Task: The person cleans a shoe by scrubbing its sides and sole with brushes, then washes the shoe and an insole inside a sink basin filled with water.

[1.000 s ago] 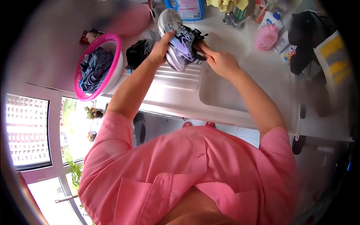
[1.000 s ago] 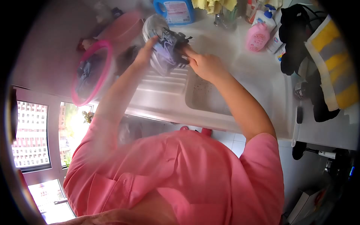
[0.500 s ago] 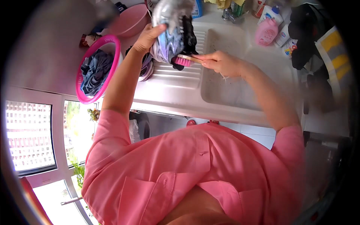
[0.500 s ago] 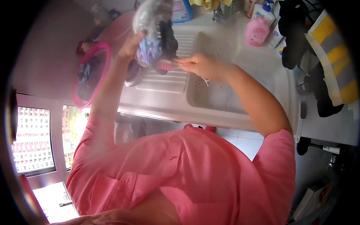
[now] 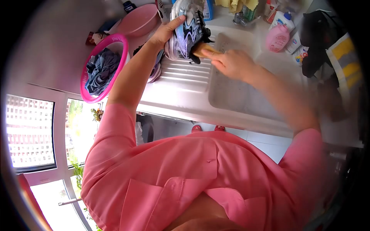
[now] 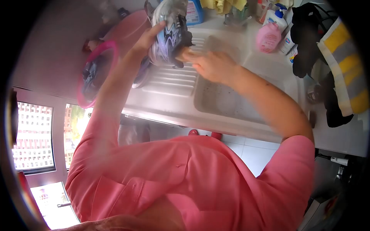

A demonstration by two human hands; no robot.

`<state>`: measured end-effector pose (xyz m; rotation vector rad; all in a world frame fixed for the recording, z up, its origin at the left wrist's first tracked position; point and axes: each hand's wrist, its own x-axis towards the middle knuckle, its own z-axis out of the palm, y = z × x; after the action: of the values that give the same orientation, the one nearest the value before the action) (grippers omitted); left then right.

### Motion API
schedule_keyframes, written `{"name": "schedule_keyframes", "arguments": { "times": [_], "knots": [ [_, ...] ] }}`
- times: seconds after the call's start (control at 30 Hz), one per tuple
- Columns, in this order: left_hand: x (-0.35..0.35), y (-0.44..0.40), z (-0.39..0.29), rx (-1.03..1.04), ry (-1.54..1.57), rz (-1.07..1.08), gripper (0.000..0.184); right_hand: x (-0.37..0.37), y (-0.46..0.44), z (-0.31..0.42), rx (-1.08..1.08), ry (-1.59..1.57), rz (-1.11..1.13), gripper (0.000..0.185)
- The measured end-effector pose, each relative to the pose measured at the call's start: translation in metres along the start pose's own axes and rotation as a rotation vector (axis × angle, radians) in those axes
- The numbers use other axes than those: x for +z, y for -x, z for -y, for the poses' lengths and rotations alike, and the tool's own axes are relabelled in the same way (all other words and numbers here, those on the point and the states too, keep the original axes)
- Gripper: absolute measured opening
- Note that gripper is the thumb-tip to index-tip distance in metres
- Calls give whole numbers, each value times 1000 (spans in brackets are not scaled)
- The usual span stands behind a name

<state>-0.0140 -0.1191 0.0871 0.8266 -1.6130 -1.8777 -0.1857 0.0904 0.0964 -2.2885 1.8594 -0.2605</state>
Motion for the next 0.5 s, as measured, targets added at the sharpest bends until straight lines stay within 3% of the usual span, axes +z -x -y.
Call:
{"name": "schedule_keyframes", "arguments": {
  "times": [0.03,0.1,0.17,0.23,0.3,0.37,0.4,0.43,0.5],
  "knots": [
    [5,4,-2,-5,4,8,64,6,5,1,9,-1,4,41],
    [6,7,-7,67,-158,86,66,20,7,0,107,-579,114,39],
    [-3,3,0,110,-195,92,68,44,4,-10,75,-646,100,41],
    [-5,4,0,140,-176,91,68,52,1,-12,178,-1500,284,49],
    [-5,0,19,88,29,-27,70,54,7,-10,252,-1602,272,46],
    [-12,-26,62,32,341,-42,73,63,10,-8,366,-2094,28,38],
    [-12,-30,78,-32,410,-56,74,62,12,-6,474,-2151,-25,31],
    [-9,-31,92,-105,477,-70,74,68,18,-10,476,-2143,-29,31],
    [4,-32,109,-171,559,-50,74,80,35,-23,424,-2406,164,27]
  ]
}}
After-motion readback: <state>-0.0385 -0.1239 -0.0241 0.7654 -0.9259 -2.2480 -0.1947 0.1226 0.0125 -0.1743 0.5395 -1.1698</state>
